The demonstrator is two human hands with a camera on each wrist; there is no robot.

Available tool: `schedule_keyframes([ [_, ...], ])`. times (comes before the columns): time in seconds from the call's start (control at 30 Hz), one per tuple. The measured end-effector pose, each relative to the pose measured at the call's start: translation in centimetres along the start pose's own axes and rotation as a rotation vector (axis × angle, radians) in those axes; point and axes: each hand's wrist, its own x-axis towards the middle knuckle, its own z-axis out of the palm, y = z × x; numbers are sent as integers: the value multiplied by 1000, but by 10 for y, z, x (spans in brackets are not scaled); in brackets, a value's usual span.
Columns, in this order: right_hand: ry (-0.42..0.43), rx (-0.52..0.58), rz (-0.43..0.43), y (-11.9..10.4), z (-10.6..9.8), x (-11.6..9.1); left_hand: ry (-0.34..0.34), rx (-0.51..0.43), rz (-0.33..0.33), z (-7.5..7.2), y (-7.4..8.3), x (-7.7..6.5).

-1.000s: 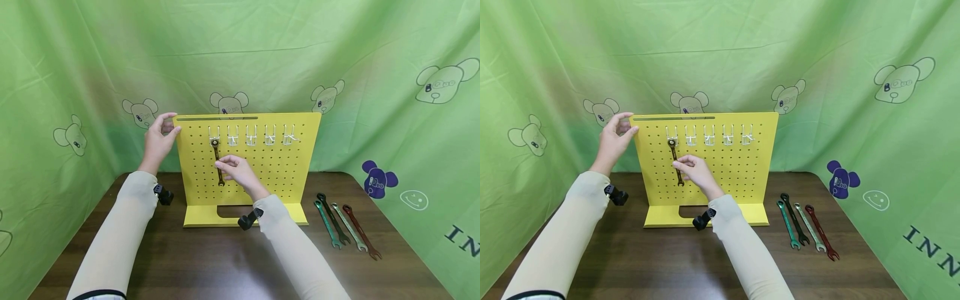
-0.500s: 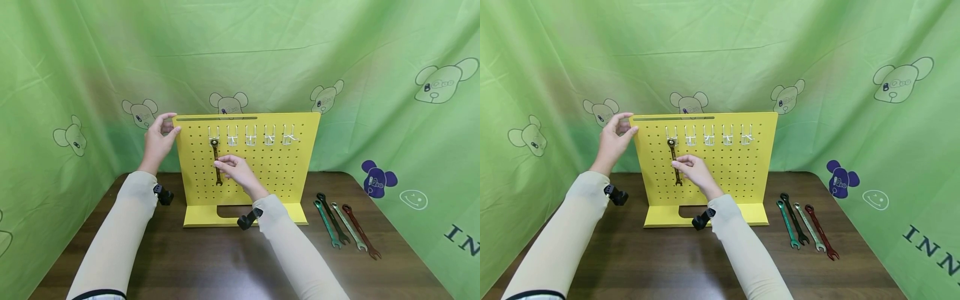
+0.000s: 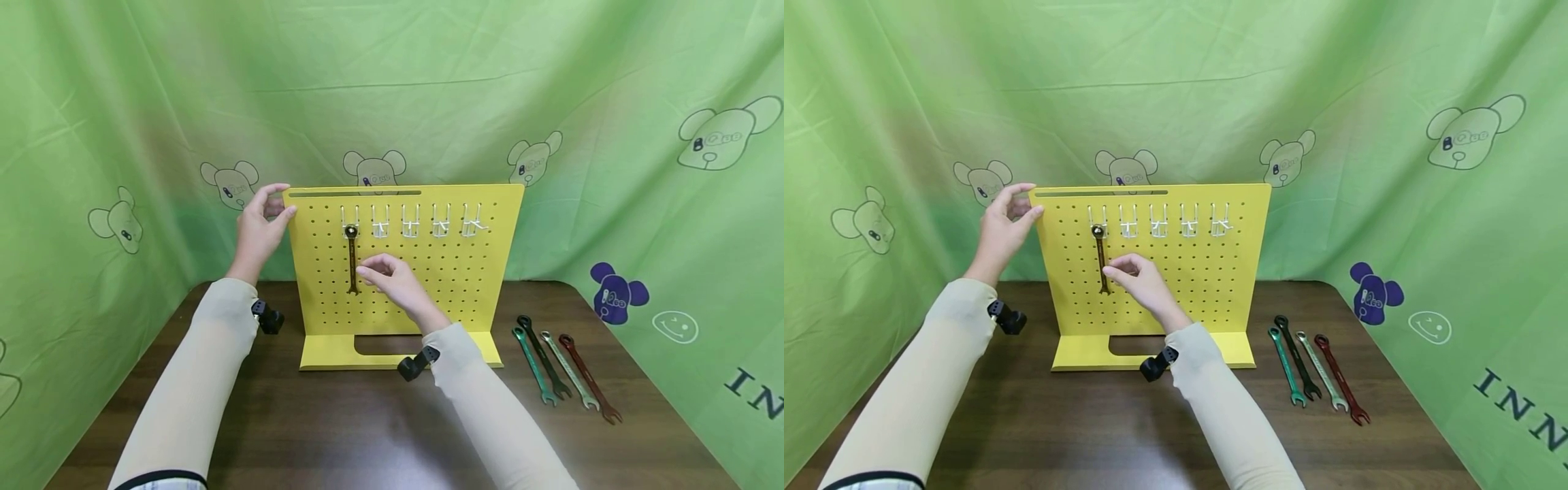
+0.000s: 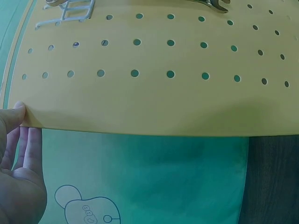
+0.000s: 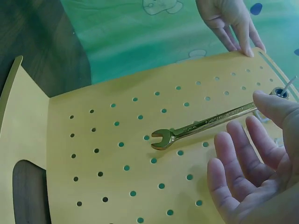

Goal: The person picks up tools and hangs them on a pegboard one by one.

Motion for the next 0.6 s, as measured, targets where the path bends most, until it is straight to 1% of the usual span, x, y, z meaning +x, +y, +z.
schedule_keyframes([
  [0.4, -20, -56, -7, 4, -15, -10, -6, 3, -7, -1, 3, -3],
  [0.6, -20, -82, 18, 12, -28, -19, -7, 5, -8, 0, 3, -2],
])
